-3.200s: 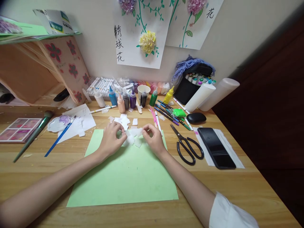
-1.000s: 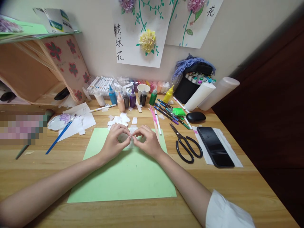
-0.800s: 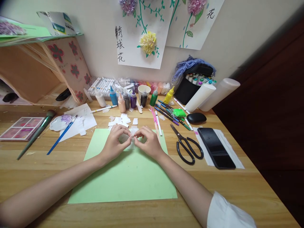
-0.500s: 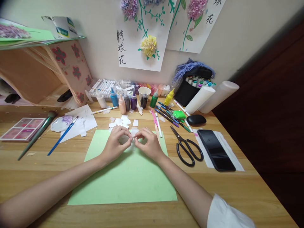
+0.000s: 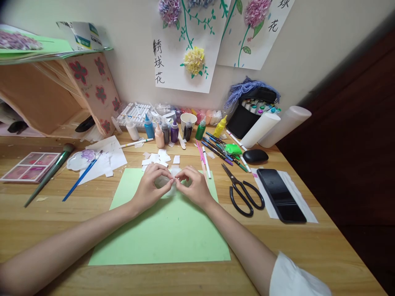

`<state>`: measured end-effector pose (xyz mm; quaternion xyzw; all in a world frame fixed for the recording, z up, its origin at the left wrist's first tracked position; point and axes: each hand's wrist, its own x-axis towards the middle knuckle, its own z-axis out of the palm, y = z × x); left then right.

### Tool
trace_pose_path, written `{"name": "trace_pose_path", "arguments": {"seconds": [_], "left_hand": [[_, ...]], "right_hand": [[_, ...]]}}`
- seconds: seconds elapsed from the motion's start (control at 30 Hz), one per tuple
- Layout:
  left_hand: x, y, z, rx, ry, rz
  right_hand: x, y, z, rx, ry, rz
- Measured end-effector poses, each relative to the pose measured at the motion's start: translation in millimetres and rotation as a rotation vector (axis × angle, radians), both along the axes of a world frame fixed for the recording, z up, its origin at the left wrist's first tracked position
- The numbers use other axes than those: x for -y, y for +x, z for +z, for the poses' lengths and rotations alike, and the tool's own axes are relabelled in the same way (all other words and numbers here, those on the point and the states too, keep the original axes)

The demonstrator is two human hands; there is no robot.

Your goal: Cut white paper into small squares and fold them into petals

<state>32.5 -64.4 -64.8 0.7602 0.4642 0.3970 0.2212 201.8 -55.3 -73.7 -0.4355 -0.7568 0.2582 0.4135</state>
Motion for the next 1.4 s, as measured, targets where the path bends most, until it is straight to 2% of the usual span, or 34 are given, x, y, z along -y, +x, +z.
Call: {"name": "trace_pose_path", "arguments": {"seconds": [1.13, 1.4], "left_hand": [[-3.3, -0.1, -3.1, 0.050, -0.058, 0.047], [-0.8, 1.3, 0.2, 0.026, -0.057, -0.008]], "right_hand": [[1.1, 0.4, 1.5, 0.011, 0.019, 0.019], [1.4, -0.5, 1.5, 0.010, 0.026, 0.051]]}}
